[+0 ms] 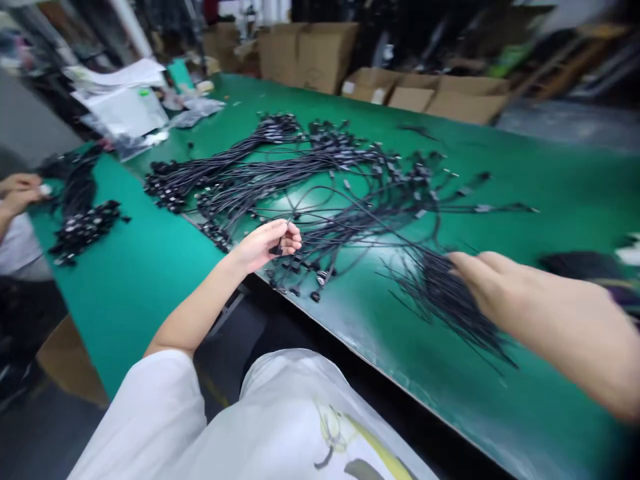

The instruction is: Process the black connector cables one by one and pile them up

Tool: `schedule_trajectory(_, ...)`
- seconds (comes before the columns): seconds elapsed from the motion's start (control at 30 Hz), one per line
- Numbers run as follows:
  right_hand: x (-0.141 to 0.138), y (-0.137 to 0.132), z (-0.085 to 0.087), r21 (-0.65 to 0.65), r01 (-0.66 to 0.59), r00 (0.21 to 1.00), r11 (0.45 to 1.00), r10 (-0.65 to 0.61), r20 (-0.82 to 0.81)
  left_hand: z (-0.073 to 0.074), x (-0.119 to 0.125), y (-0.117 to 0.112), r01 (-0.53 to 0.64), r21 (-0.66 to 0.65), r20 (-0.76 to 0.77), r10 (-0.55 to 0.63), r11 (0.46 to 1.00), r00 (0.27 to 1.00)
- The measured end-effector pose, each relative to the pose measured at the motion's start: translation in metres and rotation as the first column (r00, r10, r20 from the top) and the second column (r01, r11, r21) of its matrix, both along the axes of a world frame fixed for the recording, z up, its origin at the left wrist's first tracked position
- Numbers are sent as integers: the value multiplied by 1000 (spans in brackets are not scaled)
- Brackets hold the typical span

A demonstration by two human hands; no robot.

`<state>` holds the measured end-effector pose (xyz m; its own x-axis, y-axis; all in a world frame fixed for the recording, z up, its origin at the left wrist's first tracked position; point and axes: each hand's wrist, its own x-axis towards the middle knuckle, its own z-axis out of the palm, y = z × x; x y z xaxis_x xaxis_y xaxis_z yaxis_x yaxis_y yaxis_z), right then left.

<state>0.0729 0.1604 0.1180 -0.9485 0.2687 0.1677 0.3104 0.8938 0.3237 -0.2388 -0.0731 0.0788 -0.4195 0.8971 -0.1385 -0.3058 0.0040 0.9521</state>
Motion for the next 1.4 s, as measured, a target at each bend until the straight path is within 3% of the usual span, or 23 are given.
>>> schedule_trajectory(0.07,21,-28,-5,-14,-27,999,1000,27,-26,-5,30,25,7,-25,-274,-14,1000,962)
schedule_trajectory(0.13,30,-55,-9,-137,-96,994,986,89,-61,-12,68,45,37,-14,-585,-39,999,810)
schedule_trajectory(0.2,35,-72,-10,-286,-136,990,948,120,-73,-18,107,58,212,-25,-762,-156,977,629)
schedule_trajectory(0.23,38,-75,-10,-327,-120,992,937,98,-85,-20,125,61,347,-71,-779,-269,935,566)
schedule_trajectory(0.3,48,-69,-9,-341,-33,991,939,-13,-133,-22,150,64,593,-180,-670,-539,785,510)
schedule_trajectory(0.37,67,-53,-12,-342,72,980,937,-131,-153,-22,163,66,737,-208,-429,-738,643,521)
schedule_trajectory(0.43,95,-34,-23,-354,151,965,923,-215,-148,-20,164,69,796,-182,-184,-816,577,549)
schedule_trajectory(0.5,128,-17,-41,-389,193,949,901,-271,-158,-18,159,71,817,-173,1,-830,550,558)
schedule_trajectory(0.57,161,-6,-63,-441,225,911,869,-348,-222,-16,150,72,810,-169,134,-801,562,584)
schedule_trajectory(0.63,190,0,-84,-491,254,862,834,-425,-275,-14,142,73,780,-141,225,-748,609,625)
schedule_trajectory(0.73,215,-6,-106,-478,307,817,823,-486,-311,-10,137,75,655,-58,298,-613,754,732)
schedule_trajectory(0.83,211,-32,-109,-363,292,856,885,-411,-314,-9,146,85,464,-8,311,-439,886,843)
schedule_trajectory(0.93,184,-70,-96,-388,54,949,920,-168,-268,-16,168,99,422,-34,154,-412,906,898)
schedule_trajectory(1.0,162,-92,-85,-508,-135,966,851,-1,-259,-25,189,105,460,-73,-52,-464,885,884)
schedule_trajectory(1.07,142,-102,-75,-594,-216,956,775,46,-288,-32,208,104,536,-128,-275,-549,835,789)
schedule_trajectory(1.17,125,-91,-68,-663,-213,917,718,-87,-389,-36,224,95,666,-254,-475,-690,702,546)
schedule_trajectory(1.23,121,-77,-72,-721,-225,845,655,-238,-479,-35,225,89,706,-300,-465,-744,642,480)
schedule_trajectory(1.27,119,-70,-76,-749,-248,788,615,-322,-526,-34,223,88,714,-286,-426,-752,639,502)
schedule_trajectory(1.33,113,-61,-89,-788,-318,645,526,-489,-587,-35,221,87,701,-190,-309,-720,687,622)
schedule_trajectory(1.4,103,-60,-105,-838,-398,545,373,-639,-543,-39,222,87,655,-87,-169,-659,751,733)
